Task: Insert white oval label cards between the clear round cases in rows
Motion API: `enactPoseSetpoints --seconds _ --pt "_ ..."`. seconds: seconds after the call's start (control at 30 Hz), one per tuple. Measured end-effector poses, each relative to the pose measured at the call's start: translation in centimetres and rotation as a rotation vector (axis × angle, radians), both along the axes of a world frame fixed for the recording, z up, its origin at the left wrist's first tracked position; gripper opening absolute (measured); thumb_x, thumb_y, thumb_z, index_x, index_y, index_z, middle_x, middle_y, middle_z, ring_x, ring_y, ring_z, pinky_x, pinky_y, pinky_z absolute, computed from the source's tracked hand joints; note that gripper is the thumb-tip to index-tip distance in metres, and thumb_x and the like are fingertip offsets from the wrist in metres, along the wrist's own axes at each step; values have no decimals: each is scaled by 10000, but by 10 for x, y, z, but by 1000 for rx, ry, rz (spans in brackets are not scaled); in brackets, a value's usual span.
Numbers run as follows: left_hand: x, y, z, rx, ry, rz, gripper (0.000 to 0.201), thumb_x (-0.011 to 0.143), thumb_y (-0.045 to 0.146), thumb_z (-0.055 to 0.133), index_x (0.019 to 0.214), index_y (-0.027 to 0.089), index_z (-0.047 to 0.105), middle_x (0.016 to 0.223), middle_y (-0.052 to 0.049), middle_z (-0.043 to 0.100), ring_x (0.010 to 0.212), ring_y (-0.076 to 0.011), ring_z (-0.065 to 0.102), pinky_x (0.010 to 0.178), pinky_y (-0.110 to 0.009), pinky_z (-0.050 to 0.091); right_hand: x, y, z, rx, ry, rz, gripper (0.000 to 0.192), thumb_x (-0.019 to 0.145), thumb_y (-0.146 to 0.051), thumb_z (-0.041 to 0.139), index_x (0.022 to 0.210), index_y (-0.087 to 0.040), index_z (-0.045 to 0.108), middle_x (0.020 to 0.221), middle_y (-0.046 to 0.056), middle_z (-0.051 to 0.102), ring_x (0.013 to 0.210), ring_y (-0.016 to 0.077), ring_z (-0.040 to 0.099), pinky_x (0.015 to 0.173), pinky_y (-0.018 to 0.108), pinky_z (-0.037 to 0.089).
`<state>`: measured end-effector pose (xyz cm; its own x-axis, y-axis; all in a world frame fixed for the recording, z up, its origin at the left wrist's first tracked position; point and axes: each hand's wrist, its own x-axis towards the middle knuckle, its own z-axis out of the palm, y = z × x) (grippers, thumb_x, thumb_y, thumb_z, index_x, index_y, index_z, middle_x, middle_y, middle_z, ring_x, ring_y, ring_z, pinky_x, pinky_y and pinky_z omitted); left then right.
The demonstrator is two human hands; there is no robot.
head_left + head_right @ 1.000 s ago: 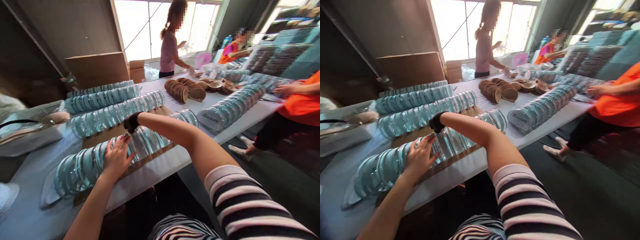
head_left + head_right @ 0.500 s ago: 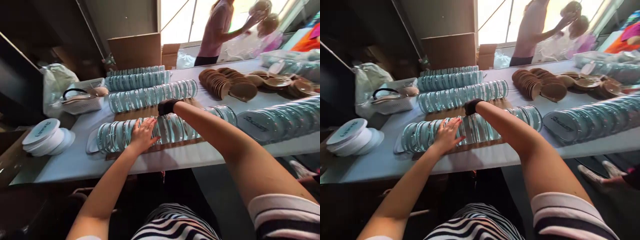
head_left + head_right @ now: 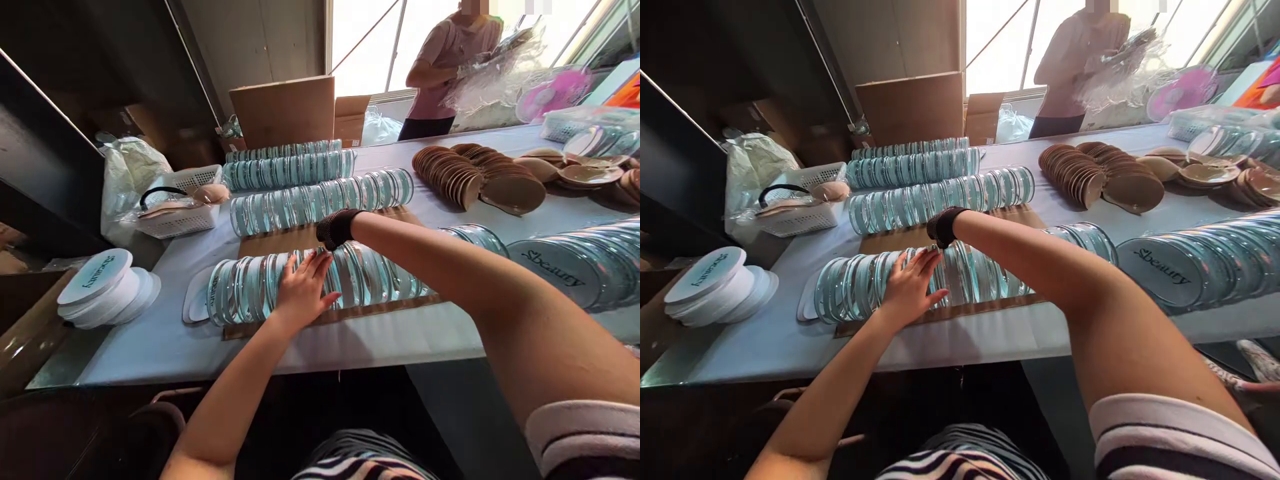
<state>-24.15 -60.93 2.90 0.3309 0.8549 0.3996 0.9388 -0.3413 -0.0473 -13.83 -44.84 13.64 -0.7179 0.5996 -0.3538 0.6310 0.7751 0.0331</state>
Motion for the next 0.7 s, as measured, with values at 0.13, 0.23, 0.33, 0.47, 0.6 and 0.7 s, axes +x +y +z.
enactPoseSetpoints --seconds 0.13,0.23,0.33,0.47,0.6,0.7 --pt "-2 2 2 -18 -27 -15 715 924 586 475 1495 164 391 1539 -112 436 1440 -277 374 1221 -539 200 13 -15 2 181 -128 122 265 784 -261 610 997 -170 739 958 109 719 877 247 651 738 328 451" --pt "-3 1 3 -20 -52 -21 694 926 584 478 1484 178 407 1538 -106 440 1430 -276 392 1224 -533 185 42 -42 -4 251 43 78 280 851 -310 527 1000 -189 732 956 109 725 852 240 653 691 298 410" --pt "-2 -1 4 -30 -63 -13 680 920 578 495 1475 191 422 1542 -105 434 1432 -278 391 1223 -519 186 74 -85 -28 329 199 13 316 888 -345 479 1020 -194 723 979 114 728 846 243 650 655 285 369" --pt "0 -1 6 -40 -65 -8 664 913 549 528 1466 195 433 1540 -103 437 1428 -276 397 1219 -514 189 101 -138 -93 284 240 -38 339 929 -343 439 1044 -209 728 967 126 733 835 260 664 636 313 369" --pt "-2 -1 4 -32 -66 -1 682 903 549 546 1472 193 428 1539 -104 439 1431 -273 393 1224 -509 179 105 -161 -154 248 233 -85 382 955 -280 385 1083 -209 738 1031 164 729 938 302 666 714 366 413" --pt "-8 -2 5 -34 -54 -5 685 899 546 557 1473 196 430 1541 -99 437 1431 -267 393 1227 -505 175 108 -165 -159 203 228 -93 423 976 -341 356 1039 -206 752 996 171 731 903 312 671 713 380 423"
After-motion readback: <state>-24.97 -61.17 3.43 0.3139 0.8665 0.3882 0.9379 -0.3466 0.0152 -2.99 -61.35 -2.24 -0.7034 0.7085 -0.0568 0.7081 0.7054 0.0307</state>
